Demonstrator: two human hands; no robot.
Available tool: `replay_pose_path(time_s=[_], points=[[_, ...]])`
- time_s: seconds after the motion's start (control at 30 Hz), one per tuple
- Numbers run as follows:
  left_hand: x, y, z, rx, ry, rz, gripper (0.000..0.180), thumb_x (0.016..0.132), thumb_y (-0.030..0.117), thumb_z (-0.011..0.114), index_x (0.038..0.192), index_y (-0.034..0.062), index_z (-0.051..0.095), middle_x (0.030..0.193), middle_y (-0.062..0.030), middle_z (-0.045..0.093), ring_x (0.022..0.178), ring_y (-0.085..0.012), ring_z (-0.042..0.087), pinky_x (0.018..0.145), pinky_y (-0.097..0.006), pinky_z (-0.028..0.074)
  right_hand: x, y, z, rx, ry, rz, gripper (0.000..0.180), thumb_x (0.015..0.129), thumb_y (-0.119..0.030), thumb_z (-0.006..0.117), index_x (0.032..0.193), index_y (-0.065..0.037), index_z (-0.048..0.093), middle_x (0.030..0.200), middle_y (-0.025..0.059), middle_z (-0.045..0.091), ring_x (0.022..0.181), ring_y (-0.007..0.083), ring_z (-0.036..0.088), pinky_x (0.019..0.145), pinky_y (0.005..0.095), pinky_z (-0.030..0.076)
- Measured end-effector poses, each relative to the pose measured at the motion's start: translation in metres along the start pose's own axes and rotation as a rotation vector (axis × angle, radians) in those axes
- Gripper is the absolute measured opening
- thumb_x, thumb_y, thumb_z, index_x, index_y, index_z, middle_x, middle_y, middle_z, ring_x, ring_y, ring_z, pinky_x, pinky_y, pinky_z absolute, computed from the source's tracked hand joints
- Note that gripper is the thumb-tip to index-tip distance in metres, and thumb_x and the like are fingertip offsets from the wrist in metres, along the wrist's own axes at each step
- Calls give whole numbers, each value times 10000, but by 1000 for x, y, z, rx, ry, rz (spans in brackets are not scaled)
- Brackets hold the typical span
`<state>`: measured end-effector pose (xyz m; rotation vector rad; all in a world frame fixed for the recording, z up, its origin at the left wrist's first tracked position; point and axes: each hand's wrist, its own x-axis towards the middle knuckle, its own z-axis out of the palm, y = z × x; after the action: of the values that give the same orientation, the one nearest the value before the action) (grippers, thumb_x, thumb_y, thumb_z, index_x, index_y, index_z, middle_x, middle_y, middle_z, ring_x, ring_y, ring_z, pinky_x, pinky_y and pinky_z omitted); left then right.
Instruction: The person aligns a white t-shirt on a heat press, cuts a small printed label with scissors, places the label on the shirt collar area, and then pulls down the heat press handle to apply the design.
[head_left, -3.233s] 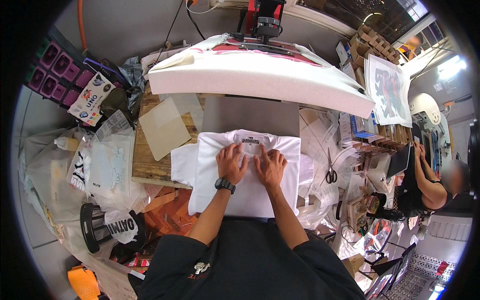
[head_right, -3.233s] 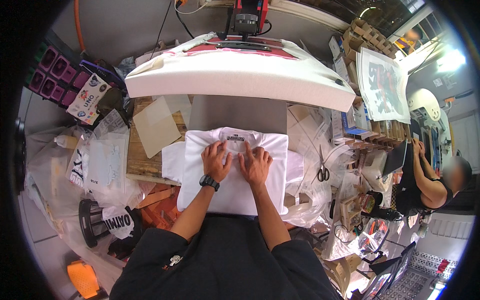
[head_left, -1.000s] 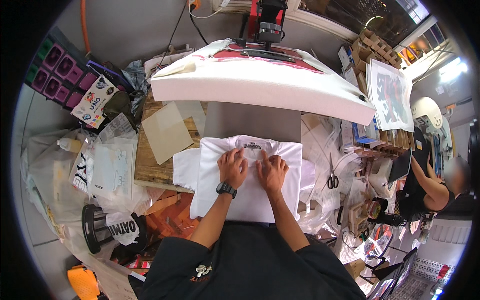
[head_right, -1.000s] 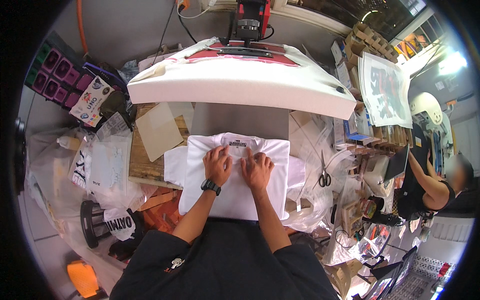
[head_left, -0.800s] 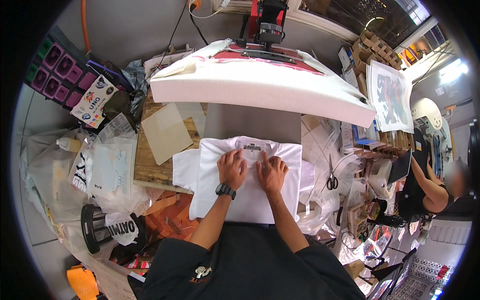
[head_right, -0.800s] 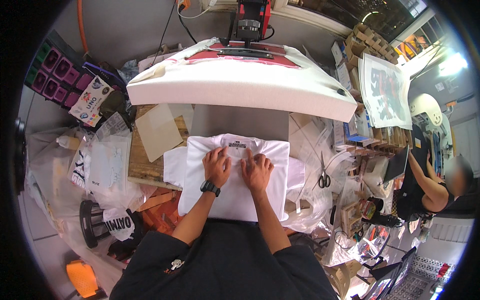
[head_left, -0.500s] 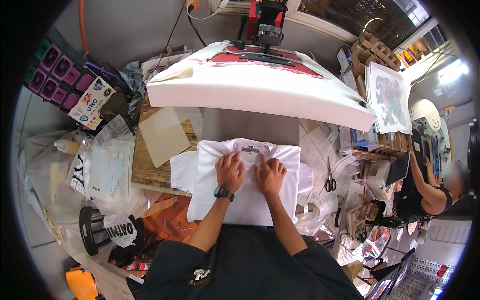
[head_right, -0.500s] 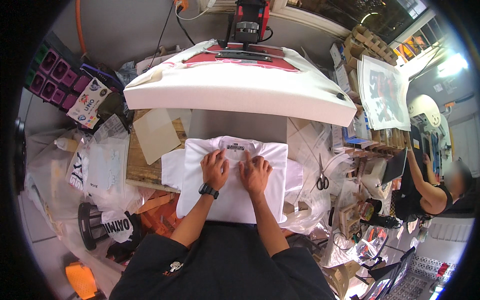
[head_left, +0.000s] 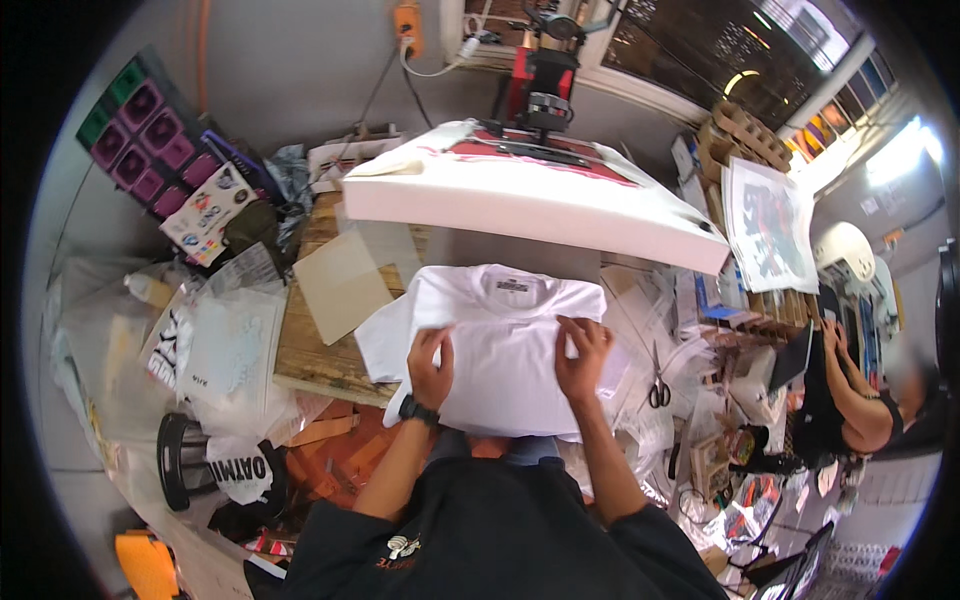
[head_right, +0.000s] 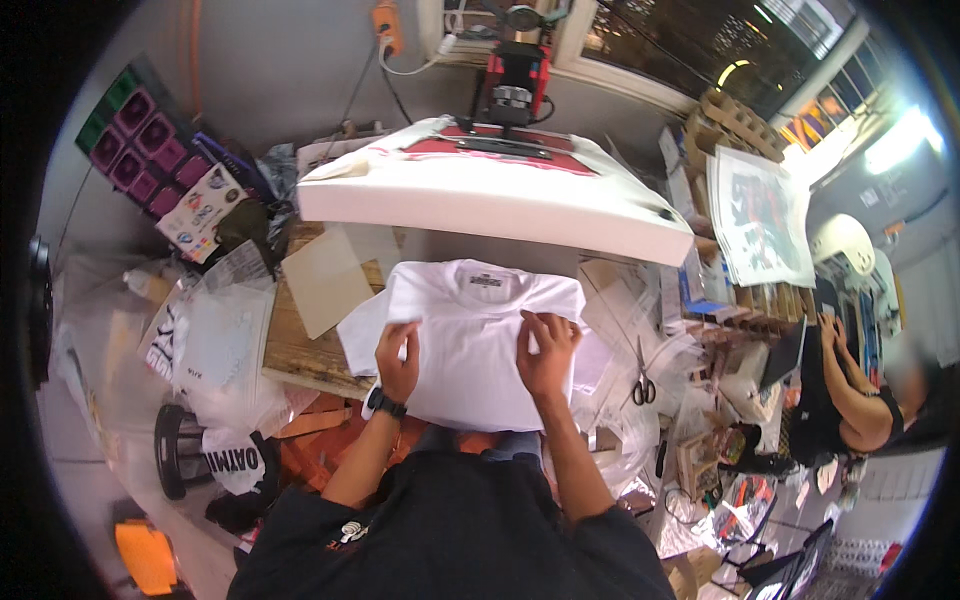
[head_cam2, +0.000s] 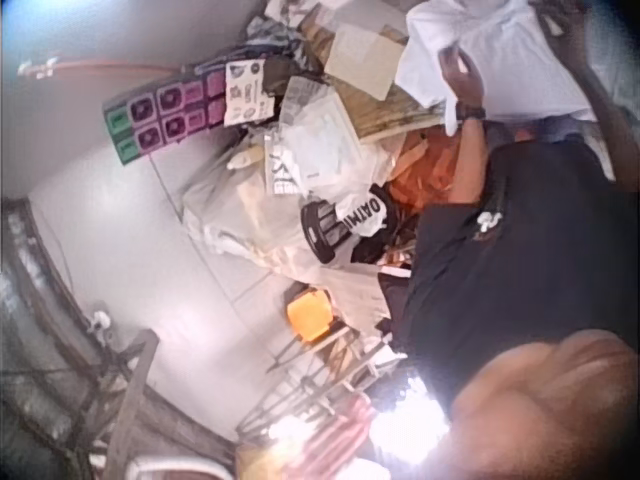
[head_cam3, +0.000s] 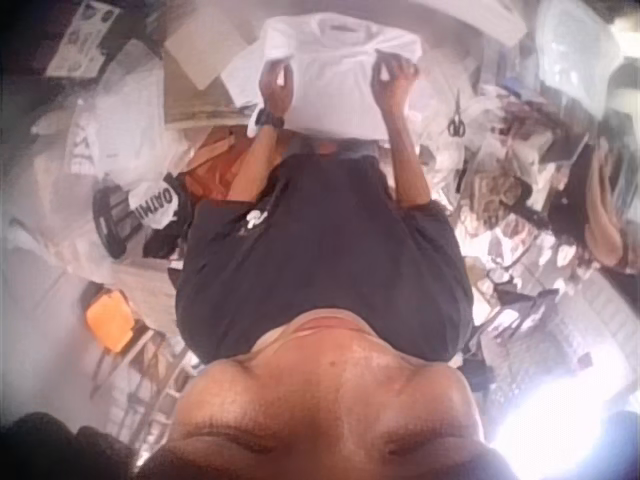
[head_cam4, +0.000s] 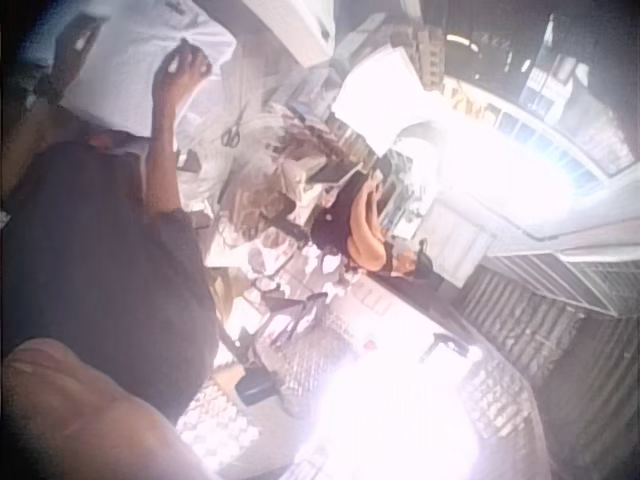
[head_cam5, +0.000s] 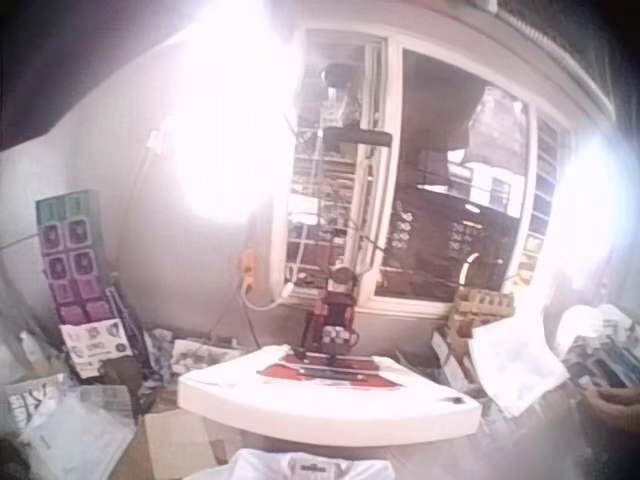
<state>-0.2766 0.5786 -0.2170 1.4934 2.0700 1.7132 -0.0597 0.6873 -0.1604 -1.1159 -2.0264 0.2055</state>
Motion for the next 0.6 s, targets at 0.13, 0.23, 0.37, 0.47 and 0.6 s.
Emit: replay_pose_path(time_s=[0.13,0.23,0.37,0.47,0.6], points=[[-86,5,-51,35,-176,-306,165,911,72,560,946,-6,701,818,-150,680,693,-249,650,635,-338,495,74,-82,-129,354,87,-406,137,763,54,652,874,-3,708,748,91,623,669,252,577,665,358,465],[-168,-33,-55,-36,-461,-785,203,894,124,582,941,-16,721,815,-128,716,657,-205,670,595,-320,503,152,-138,-183,416,306,-727,152,695,47,686,830,-23,685,737,83,621,675,248,584,669,385,455],[-192,-57,20,-440,-530,-1104,231,862,100,561,931,-31,739,751,-96,730,635,-162,678,583,-283,518,337,-193,-181,-42,645,-1097,168,792,-205,700,824,-40,699,828,136,674,732,296,638,730,409,490],[-193,-54,61,-333,-210,-1109,197,858,28,543,857,-59,720,812,-122,734,626,-158,678,519,-257,489,451,-236,-159,-629,315,-635,800,877,-327,658,1539,-120,261,1584,131,285,1473,270,251,1199,438,249],[-185,-45,73,-337,-219,-1088,180,857,50,578,865,-60,720,790,-117,732,641,-174,691,534,-272,502,565,-210,-120,-678,150,-365,789,860,-320,639,1518,-71,285,1564,154,312,1455,289,280,1209,423,239]])
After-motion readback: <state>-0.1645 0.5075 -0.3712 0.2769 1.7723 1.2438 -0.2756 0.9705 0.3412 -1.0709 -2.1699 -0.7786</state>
